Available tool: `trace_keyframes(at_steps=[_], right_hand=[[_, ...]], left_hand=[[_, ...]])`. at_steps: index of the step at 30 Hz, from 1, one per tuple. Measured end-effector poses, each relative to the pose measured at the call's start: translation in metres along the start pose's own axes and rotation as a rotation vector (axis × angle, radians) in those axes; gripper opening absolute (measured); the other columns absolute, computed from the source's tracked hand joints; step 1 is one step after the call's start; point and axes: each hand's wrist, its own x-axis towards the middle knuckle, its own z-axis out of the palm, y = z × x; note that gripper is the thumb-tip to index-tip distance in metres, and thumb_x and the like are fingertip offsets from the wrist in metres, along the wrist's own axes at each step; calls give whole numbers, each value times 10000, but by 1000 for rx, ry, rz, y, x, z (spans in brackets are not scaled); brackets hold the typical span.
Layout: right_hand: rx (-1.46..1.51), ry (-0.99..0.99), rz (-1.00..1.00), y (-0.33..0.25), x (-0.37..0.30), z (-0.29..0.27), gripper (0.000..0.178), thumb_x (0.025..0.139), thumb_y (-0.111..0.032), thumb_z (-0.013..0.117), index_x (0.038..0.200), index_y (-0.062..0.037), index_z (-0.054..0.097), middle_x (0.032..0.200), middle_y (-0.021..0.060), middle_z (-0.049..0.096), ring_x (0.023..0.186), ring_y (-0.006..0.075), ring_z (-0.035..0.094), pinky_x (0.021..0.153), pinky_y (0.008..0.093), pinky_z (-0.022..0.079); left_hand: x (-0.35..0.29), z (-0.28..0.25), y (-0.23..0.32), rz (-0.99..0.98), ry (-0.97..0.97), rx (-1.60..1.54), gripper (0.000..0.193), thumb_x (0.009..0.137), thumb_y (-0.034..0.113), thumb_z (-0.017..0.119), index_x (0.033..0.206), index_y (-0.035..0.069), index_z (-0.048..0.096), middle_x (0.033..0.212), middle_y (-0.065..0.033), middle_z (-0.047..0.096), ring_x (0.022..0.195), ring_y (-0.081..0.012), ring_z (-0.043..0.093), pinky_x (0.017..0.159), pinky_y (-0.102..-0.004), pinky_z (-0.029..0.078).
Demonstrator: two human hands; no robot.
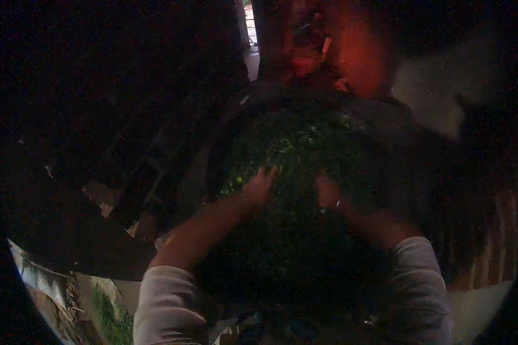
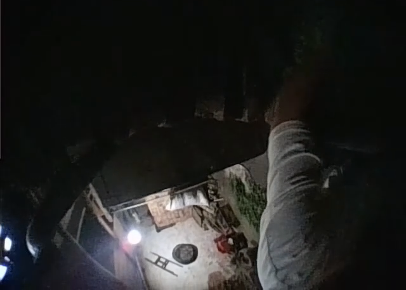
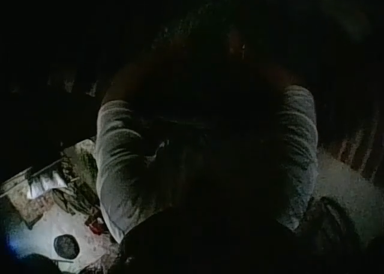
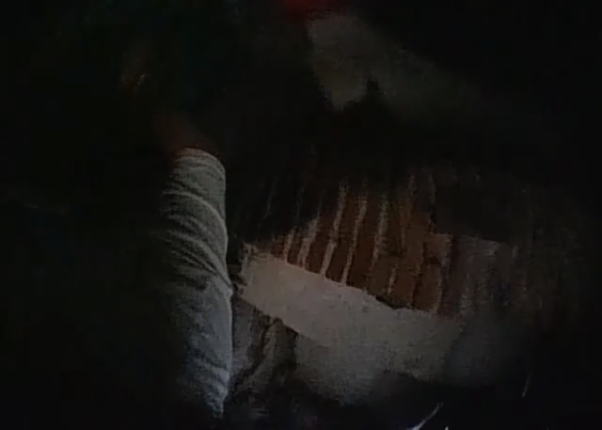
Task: Moving green leaves from a pile into an oven for drying or processing.
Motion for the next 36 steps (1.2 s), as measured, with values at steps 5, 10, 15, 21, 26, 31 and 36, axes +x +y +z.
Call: trace_keyframes(at_steps=[5, 10, 15, 21, 26, 31, 36], right_hand=[[-332, 304, -78, 63, 136, -67, 499, 570, -149, 584, 1048, -64, 467, 825, 155, 542, 745, 281, 511, 694, 385, 414], [667, 105, -236, 17, 128, -121, 597, 610, -166, 610, 1162, -132, 386, 970, 179, 516, 900, 287, 486, 835, 390, 343], [225, 303, -340, 26, 9, -153, 529, 663, -246, 631, 1131, -107, 427, 1144, 138, 421, 1059, 254, 400, 887, 368, 317], [1269, 305, 108, 24, -169, -105, 377, 812, -303, 389, 915, 17, 559, 1034, 125, 518, 959, 184, 480, 794, 283, 385], [1631, 552, 81, -6, -201, -40, 421, 831, -329, 315, 753, 8, 555, 892, 143, 545, 735, 195, 526, 789, 322, 358], [1680, 748, -82, -1, -184, -67, 439, 826, -343, 300, 605, -27, 510, 695, 87, 557, 573, 176, 459, 581, 296, 383], [1956, 900, 177, 34, -155, -122, 343, 819, -330, 348, 632, -82, 494, 572, 24, 473, 564, 151, 454, 572, 282, 385]], left_hand=[[103, -72, -4, -40, 249, 159, 846, 532, 5, 640, 1235, 123, 184, 1198, -214, 294, 986, -350, 440, 779, -384, 423], [70, -112, 4, 36, -61, 176, 515, 635, 45, 540, 1121, 60, 372, 1037, -205, 472, 961, -299, 474, 751, -380, 426], [-65, -126, -6, 380, 242, -179, 299, 724, 97, 480, 1015, 30, 504, 948, -173, 536, 868, -283, 530, 764, -356, 413], [-230, -59, -114, -1, 359, -1161, 345, 814, 266, 415, 968, -26, 514, 993, -170, 517, 918, -234, 507, 794, -325, 388], [-206, 19, -115, 130, 681, -2138, 441, 840, 319, 317, 728, -51, 529, 909, -181, 538, 959, -251, 447, 840, -354, 326], [-177, -1, -73, 404, 847, -1902, 432, 840, 306, 292, 602, -13, 461, 792, -180, 537, 876, -276, 449, 835, -372, 306], [-166, -95, -43, -166, 1017, -2037, 351, 804, 308, 378, 618, 27, 477, 727, -120, 544, 641, -227, 493, 653, -363, 407]])
